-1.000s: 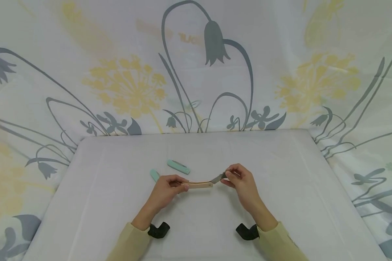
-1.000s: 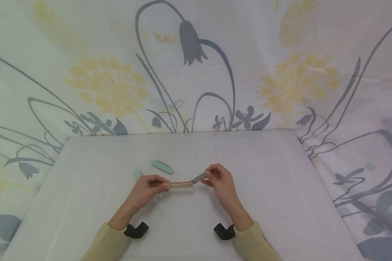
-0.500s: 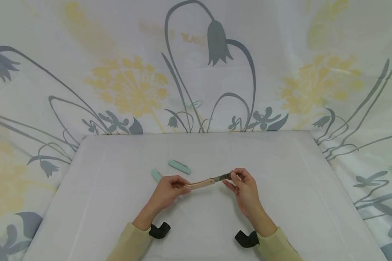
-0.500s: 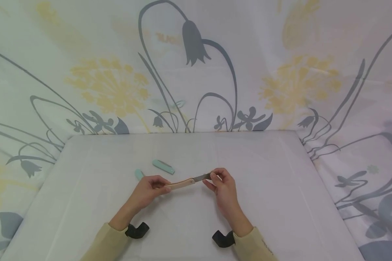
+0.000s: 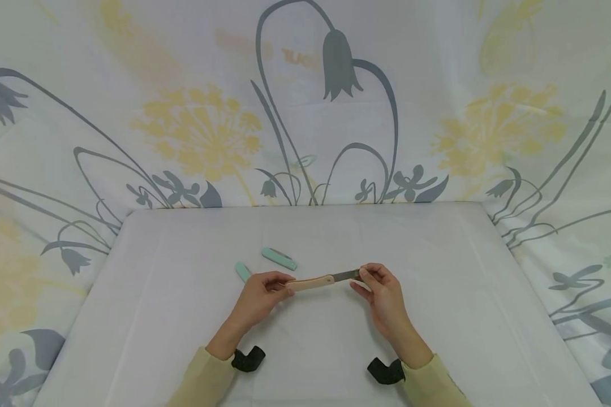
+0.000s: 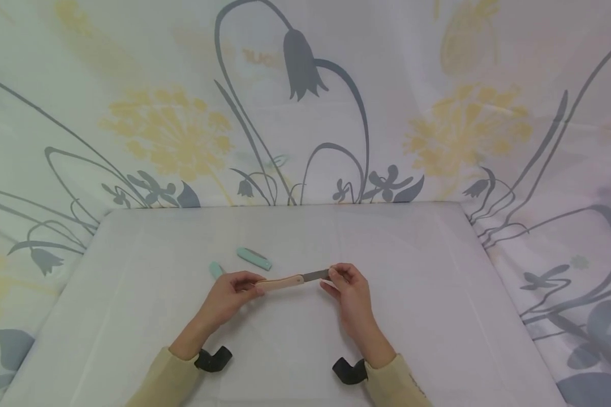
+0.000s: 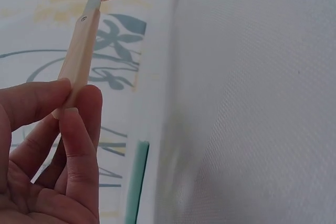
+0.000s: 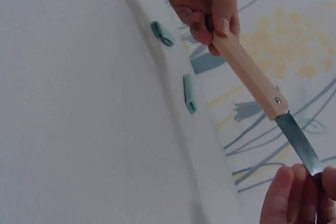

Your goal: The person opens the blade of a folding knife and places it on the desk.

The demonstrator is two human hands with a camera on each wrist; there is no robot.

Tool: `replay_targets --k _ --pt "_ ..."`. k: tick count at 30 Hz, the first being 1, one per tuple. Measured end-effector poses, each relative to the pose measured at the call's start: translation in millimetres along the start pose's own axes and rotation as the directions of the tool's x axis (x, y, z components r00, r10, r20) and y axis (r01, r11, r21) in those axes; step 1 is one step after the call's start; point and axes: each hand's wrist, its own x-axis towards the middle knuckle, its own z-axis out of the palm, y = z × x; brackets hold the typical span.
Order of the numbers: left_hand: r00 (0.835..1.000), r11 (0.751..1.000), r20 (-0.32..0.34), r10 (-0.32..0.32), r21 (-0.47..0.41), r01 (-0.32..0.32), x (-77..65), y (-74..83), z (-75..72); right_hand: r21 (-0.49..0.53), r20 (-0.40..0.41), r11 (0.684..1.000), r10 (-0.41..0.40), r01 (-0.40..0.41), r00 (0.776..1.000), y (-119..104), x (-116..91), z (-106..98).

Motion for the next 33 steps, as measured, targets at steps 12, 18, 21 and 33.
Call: replay_targets --k 12,18,21,33 --pt "0.996 0.998 -0.078 -0.040 -0.046 0.037 3.1 -7.3 -5.5 -0.492 0.087 0.870 0.066 -0.014 0.994 -5.9 13.9 -15.8" --pt "0.995 0.998 -0.092 -0.050 -0.032 0.047 6.6 -11.6 -3.4 -0.656 0.142 0.752 0.037 0.066 0.989 -6.2 21.8 -24.6" --pt "0.994 0.998 -0.089 -0.057 -0.032 0.054 8.5 -12.6 -1.7 -0.698 0.162 0.709 0.022 0.099 0.987 -4.3 25.2 -28.1" --pt "0.990 0.992 -0.120 -0.070 0.100 0.082 13.8 -16.4 2.4 -0.844 0.169 0.514 -0.020 0.155 0.985 1.9 30.4 -30.9"
